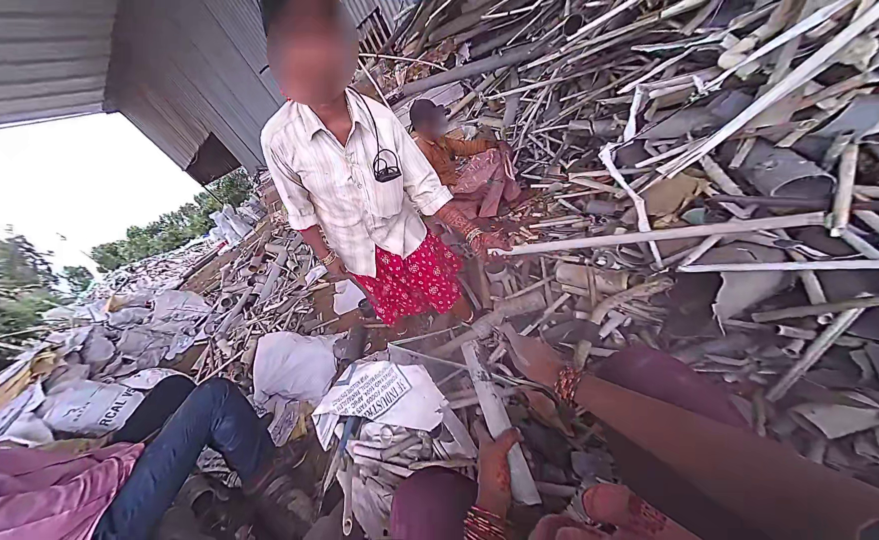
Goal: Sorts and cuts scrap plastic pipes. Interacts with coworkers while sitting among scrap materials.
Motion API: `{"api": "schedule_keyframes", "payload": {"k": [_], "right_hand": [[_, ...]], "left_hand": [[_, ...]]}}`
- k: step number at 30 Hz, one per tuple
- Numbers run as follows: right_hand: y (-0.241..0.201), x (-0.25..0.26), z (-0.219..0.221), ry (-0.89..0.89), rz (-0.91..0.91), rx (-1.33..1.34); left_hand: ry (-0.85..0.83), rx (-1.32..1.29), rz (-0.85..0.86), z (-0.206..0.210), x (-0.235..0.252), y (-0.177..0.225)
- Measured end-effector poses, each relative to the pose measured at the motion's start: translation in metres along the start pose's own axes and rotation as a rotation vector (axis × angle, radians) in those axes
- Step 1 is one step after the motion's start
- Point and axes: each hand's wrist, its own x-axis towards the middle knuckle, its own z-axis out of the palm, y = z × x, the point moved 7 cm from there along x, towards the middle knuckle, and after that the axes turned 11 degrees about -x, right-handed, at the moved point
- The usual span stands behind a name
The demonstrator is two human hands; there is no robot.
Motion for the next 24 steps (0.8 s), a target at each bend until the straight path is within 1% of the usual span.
{"api": "schedule_keyframes", "payload": {"k": [3,5,7,9,11,14,17,19,21,22,24], "right_hand": [[-0.020,-0.010,0.015,0.000,-0.137,-0.030],[-0.034,-0.017,0.031,-0.052,-0.257,-0.116],[-0.044,-0.018,0.033,-0.103,-0.320,-0.248],[-0.046,-0.008,0.019,-0.096,-0.287,-0.346],[-0.041,0.004,0.004,-0.080,-0.230,-0.380],[-0.030,0.018,-0.002,-0.096,-0.192,-0.387],[-0.030,0.009,0.017,-0.140,-0.198,-0.386],[-0.030,-0.005,0.045,-0.177,-0.259,-0.372],[-0.035,-0.023,0.067,-0.248,-0.341,-0.381],[-0.037,-0.029,0.072,-0.284,-0.374,-0.406],[-0.036,-0.026,0.070,-0.278,-0.400,-0.441]], "left_hand": [[0.041,-0.093,0.001,-0.009,0.006,0.008],[0.055,-0.079,-0.027,-0.013,0.004,0.009],[0.033,-0.070,-0.059,-0.011,0.003,0.007],[-0.009,-0.069,-0.080,-0.006,0.004,0.005],[-0.030,-0.046,-0.108,0.000,0.001,0.004],[-0.001,-0.034,-0.140,0.004,0.000,-0.002],[0.007,-0.029,-0.159,0.001,0.006,-0.006],[0.009,-0.061,-0.127,0.000,0.009,-0.005],[0.015,-0.132,-0.112,-0.010,0.020,-0.015],[0.028,-0.160,-0.109,-0.016,0.026,-0.021],[0.037,-0.151,-0.100,-0.018,0.033,-0.021]]}}
